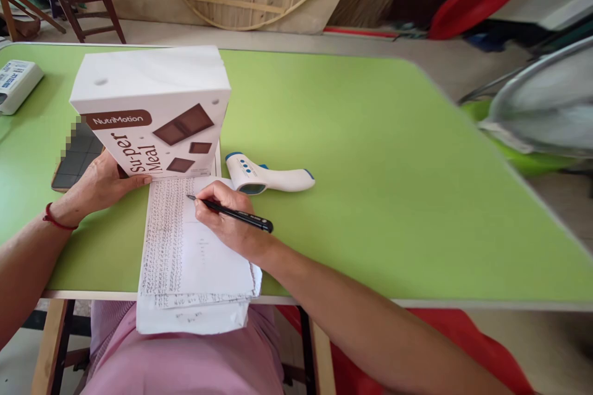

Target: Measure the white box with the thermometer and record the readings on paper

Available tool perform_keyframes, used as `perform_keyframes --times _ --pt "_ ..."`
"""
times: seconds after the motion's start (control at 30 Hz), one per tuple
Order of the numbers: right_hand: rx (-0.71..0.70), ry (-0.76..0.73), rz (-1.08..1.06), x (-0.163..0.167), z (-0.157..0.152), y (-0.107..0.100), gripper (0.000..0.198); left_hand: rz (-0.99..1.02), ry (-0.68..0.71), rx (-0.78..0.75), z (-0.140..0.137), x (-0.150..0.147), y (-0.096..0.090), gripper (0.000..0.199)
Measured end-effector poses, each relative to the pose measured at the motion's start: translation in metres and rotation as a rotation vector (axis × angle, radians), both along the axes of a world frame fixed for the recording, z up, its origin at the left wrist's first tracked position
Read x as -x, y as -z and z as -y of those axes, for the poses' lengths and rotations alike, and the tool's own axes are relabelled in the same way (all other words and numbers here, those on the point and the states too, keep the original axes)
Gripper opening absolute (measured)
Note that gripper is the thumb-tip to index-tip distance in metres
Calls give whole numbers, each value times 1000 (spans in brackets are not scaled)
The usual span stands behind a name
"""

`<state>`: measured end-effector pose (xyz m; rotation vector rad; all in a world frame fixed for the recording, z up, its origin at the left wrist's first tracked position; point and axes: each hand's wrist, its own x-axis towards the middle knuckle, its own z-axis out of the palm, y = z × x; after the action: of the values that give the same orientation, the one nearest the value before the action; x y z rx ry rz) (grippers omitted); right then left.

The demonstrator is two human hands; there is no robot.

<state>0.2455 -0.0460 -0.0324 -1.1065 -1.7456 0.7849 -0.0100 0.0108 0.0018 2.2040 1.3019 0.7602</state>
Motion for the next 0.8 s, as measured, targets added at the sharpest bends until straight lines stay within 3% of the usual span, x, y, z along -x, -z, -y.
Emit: perform_keyframes --times 0.27,0.4,0.63,0.8 --pt "38 11 -1 -2 1 0 11 -54 -35 29 4 -3 -8 40" --pt "-7 59 21 -2 -1 1 9 -132 -53 32 6 -6 -13 39" --pt "9 34 19 -2 0 1 7 -641 -309 215 23 -22 -38 75" --pt "44 11 -12 -1 0 2 9 -762 -321 255 32 -34 -41 87"
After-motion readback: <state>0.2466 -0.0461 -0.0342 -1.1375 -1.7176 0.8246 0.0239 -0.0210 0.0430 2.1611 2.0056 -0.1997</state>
